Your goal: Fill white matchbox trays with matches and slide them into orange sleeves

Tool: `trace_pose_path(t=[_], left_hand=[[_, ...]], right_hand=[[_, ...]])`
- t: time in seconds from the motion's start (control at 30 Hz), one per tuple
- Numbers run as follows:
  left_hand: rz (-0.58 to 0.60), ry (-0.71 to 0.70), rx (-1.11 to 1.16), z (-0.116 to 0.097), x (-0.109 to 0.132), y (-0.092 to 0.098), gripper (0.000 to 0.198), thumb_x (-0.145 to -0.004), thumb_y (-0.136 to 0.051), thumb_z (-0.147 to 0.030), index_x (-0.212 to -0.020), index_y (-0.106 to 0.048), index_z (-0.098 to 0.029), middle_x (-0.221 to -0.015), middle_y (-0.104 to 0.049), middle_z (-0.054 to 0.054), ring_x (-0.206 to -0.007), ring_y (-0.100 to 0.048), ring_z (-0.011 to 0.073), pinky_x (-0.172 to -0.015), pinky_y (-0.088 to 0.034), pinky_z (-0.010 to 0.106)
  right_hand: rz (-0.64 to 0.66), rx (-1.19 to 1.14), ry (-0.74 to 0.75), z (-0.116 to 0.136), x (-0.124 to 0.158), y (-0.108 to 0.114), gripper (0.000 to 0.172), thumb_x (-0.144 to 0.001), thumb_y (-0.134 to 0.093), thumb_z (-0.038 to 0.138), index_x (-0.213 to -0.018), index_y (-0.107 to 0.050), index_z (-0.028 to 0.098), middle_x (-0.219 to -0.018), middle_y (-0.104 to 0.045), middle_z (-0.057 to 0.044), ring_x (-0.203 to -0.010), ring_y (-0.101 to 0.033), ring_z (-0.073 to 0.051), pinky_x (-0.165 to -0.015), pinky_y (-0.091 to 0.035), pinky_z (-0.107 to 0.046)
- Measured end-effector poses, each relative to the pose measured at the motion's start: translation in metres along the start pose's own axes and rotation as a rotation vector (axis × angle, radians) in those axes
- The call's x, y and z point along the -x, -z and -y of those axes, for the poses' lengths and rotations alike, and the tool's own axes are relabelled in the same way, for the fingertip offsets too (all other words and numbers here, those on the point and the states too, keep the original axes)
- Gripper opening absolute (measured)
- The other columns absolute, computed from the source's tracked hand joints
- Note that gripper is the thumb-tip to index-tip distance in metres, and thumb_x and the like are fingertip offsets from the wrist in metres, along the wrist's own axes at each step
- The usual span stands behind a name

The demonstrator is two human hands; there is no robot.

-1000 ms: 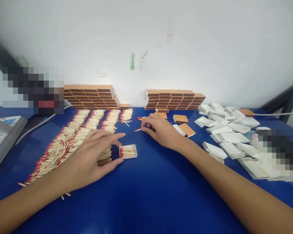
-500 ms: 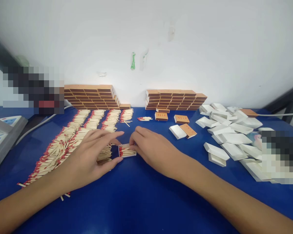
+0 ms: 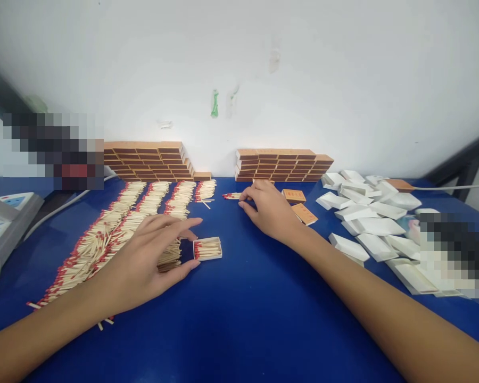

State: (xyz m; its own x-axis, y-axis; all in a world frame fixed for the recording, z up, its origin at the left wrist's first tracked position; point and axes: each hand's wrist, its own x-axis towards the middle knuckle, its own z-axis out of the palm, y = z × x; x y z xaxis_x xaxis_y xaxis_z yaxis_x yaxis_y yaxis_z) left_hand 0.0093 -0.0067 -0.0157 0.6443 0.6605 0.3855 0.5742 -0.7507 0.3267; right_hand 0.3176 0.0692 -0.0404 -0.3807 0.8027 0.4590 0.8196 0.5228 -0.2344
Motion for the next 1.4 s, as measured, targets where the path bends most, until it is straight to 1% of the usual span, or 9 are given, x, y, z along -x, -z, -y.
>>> trace_pose_path(t=[0.07, 0.2, 0.43, 0.6, 0.73, 0.83, 1.03, 1.23, 1.4], left_hand=[[-0.002, -0.004, 0.002, 0.000, -0.001, 0.000, 0.060, -0.099, -0.070, -0.030, -0.154, -0.046, -0.025, -0.121, -0.073, 0.005, -0.125, -0.060, 0.0279, -0.114, -0.043, 0.049], [-0.002, -0.008, 0.005, 0.001, -0.002, 0.000, 0.060, -0.099, -0.070, -0.029, -0.153, -0.046, -0.025, -0.120, -0.074, 0.005, -0.124, -0.060, 0.0281, -0.114, -0.042, 0.050], [0.001, -0.011, 0.001, 0.000, -0.001, 0.000, 0.062, -0.099, -0.071, -0.029, -0.154, -0.045, -0.025, -0.122, -0.073, 0.005, -0.125, -0.059, 0.0272, -0.114, -0.042, 0.048], [0.008, -0.011, 0.005, 0.000, -0.001, 0.001, 0.060, -0.099, -0.071, -0.030, -0.153, -0.045, -0.024, -0.121, -0.073, 0.005, -0.123, -0.059, 0.0274, -0.113, -0.043, 0.049], [0.003, -0.014, 0.010, 0.000, -0.001, 0.001, 0.060, -0.099, -0.070, -0.029, -0.154, -0.046, -0.025, -0.120, -0.072, 0.006, -0.124, -0.059, 0.0279, -0.113, -0.043, 0.049], [0.007, -0.012, 0.007, -0.001, -0.001, 0.001, 0.060, -0.099, -0.071, -0.030, -0.153, -0.046, -0.024, -0.121, -0.072, 0.006, -0.124, -0.059, 0.0279, -0.113, -0.043, 0.050], [0.009, -0.017, 0.011, 0.000, -0.001, 0.001, 0.060, -0.099, -0.070, -0.029, -0.154, -0.044, -0.025, -0.120, -0.073, 0.006, -0.123, -0.059, 0.0276, -0.113, -0.043, 0.051], [0.006, -0.018, 0.015, -0.001, -0.001, 0.001, 0.060, -0.099, -0.071, -0.028, -0.153, -0.045, -0.026, -0.120, -0.073, 0.006, -0.123, -0.060, 0.0279, -0.112, -0.044, 0.051], [0.012, -0.014, 0.010, -0.002, -0.001, 0.001, 0.060, -0.099, -0.070, -0.028, -0.153, -0.045, -0.025, -0.121, -0.073, 0.006, -0.123, -0.060, 0.0278, -0.114, -0.043, 0.051]], right_hand=[[0.013, -0.003, -0.004, -0.002, 0.000, -0.002, 0.008, -0.099, -0.059, 0.024, -0.095, -0.066, 0.022, -0.094, -0.064, -0.010, -0.094, -0.059, -0.029, -0.085, -0.049, -0.044], [0.011, 0.004, -0.023, 0.002, -0.001, -0.003, 0.007, -0.099, -0.060, 0.024, -0.102, -0.067, 0.021, -0.096, -0.064, -0.010, -0.095, -0.059, -0.029, -0.086, -0.049, -0.044], [-0.038, 0.058, -0.054, -0.003, -0.004, -0.003, 0.005, -0.098, -0.060, 0.022, -0.097, -0.065, 0.020, -0.093, -0.064, -0.010, -0.094, -0.057, -0.029, -0.084, -0.048, -0.042], [0.026, 0.109, -0.017, -0.007, -0.006, -0.001, 0.016, -0.102, -0.054, 0.023, -0.089, -0.063, 0.021, -0.092, -0.065, -0.011, -0.093, -0.055, -0.030, -0.086, -0.047, -0.044], [0.069, 0.130, 0.020, -0.004, -0.005, 0.003, 0.017, -0.102, -0.051, 0.021, -0.089, -0.062, 0.020, -0.094, -0.064, -0.013, -0.094, -0.053, -0.031, -0.086, -0.047, -0.046], [0.071, 0.117, 0.036, 0.003, -0.005, 0.004, 0.018, -0.104, -0.048, 0.023, -0.090, -0.060, 0.020, -0.097, -0.064, -0.014, -0.095, -0.054, -0.031, -0.087, -0.047, -0.045], [0.066, 0.127, 0.047, 0.014, -0.003, 0.001, 0.015, -0.102, -0.051, 0.023, -0.090, -0.060, 0.020, -0.096, -0.065, -0.013, -0.095, -0.055, -0.030, -0.087, -0.047, -0.045], [0.063, 0.123, 0.007, 0.013, -0.003, 0.000, 0.014, -0.100, -0.053, 0.023, -0.088, -0.059, 0.021, -0.093, -0.065, -0.012, -0.093, -0.057, -0.030, -0.086, -0.048, -0.044], [0.033, 0.069, -0.009, 0.012, -0.002, -0.002, 0.009, -0.100, -0.055, 0.025, -0.094, -0.060, 0.022, -0.096, -0.067, -0.011, -0.096, -0.059, -0.030, -0.087, -0.048, -0.044]])
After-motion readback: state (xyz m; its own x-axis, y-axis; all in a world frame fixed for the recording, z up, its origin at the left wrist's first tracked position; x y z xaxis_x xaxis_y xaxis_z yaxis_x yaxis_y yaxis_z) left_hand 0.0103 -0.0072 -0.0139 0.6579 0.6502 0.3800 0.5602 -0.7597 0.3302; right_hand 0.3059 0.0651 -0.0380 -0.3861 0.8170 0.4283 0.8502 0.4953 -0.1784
